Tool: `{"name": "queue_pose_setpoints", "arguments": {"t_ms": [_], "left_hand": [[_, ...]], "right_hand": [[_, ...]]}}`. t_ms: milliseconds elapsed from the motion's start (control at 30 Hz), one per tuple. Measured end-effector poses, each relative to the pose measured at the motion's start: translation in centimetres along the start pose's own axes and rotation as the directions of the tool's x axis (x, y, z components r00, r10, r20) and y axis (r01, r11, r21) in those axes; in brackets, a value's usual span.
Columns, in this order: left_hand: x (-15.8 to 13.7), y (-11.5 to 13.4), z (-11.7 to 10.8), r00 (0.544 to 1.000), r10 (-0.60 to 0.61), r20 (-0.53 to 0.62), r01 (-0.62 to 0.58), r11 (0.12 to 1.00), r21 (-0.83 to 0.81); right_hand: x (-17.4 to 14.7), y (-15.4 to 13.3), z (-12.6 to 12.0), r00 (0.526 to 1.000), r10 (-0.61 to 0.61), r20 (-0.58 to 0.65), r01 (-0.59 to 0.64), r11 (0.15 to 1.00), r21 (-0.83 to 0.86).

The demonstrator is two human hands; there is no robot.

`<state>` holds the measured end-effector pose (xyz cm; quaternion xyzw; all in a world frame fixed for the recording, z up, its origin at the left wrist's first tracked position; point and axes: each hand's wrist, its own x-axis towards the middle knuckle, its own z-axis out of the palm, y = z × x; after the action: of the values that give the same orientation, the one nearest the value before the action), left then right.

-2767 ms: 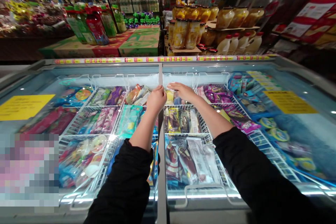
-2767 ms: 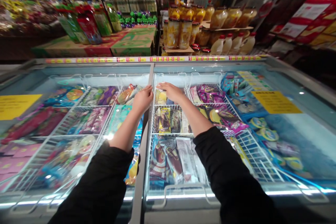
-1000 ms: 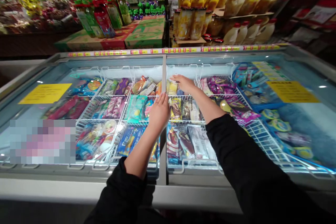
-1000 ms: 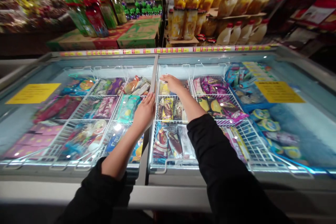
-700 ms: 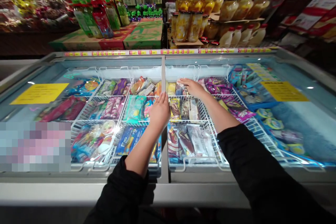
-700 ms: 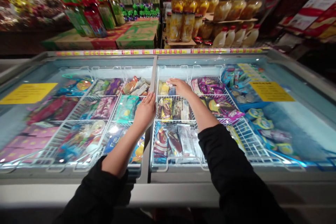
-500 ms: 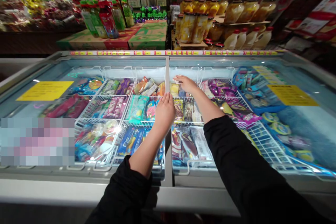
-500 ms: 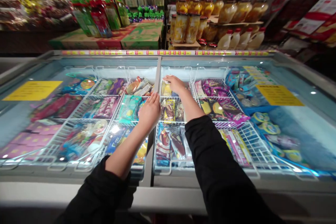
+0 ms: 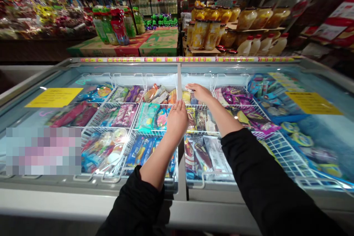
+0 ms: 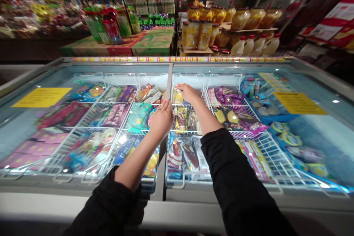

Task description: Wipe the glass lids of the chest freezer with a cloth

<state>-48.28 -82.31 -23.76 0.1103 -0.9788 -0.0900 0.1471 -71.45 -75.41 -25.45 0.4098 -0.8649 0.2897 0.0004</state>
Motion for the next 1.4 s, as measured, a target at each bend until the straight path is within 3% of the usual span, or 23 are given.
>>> {"name": "queue_pose_setpoints", "arguments": {"t_ms": [133, 300, 400, 567, 700, 900, 1033, 1200, 1300, 1400], "left_hand": [[0.0, 0.0, 0.1, 1.0, -0.001, -0.011, 0.001, 1.0, 0.005], [0.1, -0.4, 0.2, 1.0, 0.018, -0.011, -0.018, 1.0, -0.001], [0.2, -0.6, 0.6, 0.999, 0.019, -0.035, -0.019, 1.0, -0.012], [0.3, -0.7, 0.8, 0.998, 0.023, -0.056, -0.024, 1.0, -0.006], [0.2, -0.6, 0.4, 0.999, 0.023, -0.032, -0.022, 1.0, 0.02], [0.1, -1.0, 0.5, 0.997, 0.046, -0.058, -0.045, 0.999, 0.014], [0.1, -1.0, 0.9, 0.995, 0.043, -0.091, -0.04, 0.999, 0.029], [0.2, -0.9, 0.8, 0.998, 0.026, -0.063, -0.023, 0.999, 0.044], [0.3, -0.9, 0.6, 0.999, 0.04, -0.036, -0.038, 0.998, 0.048], [0.4, -1.0, 0.6, 0.998, 0.047, -0.039, -0.045, 0.998, 0.044]], "right_hand": [[0.4, -1.4, 1.0, 0.999, -0.036, 0.031, 0.036, 0.999, 0.0], [-3.9, -0.8, -0.4, 0.979, -0.171, 0.108, 0.168, 0.985, 0.037], [-4.8, 0.4, -1.1, 0.983, -0.159, 0.088, 0.154, 0.986, 0.057], [-0.9, 0.2, 0.0, 1.0, -0.022, -0.011, 0.022, 1.0, 0.013], [0.7, -1.7, 1.0, 0.999, -0.046, 0.026, 0.046, 0.999, -0.012], [-4.7, -1.2, -1.0, 0.976, -0.177, 0.127, 0.176, 0.984, 0.019], [-5.7, 0.6, -2.5, 0.985, -0.134, 0.112, 0.132, 0.991, 0.032], [-1.6, -1.1, -0.6, 1.0, -0.01, 0.005, 0.01, 0.999, -0.041], [-0.7, -3.0, 0.9, 0.998, -0.055, 0.03, 0.057, 0.997, -0.059], [-2.7, -3.6, 1.1, 0.99, -0.128, 0.058, 0.13, 0.991, -0.025]]}}
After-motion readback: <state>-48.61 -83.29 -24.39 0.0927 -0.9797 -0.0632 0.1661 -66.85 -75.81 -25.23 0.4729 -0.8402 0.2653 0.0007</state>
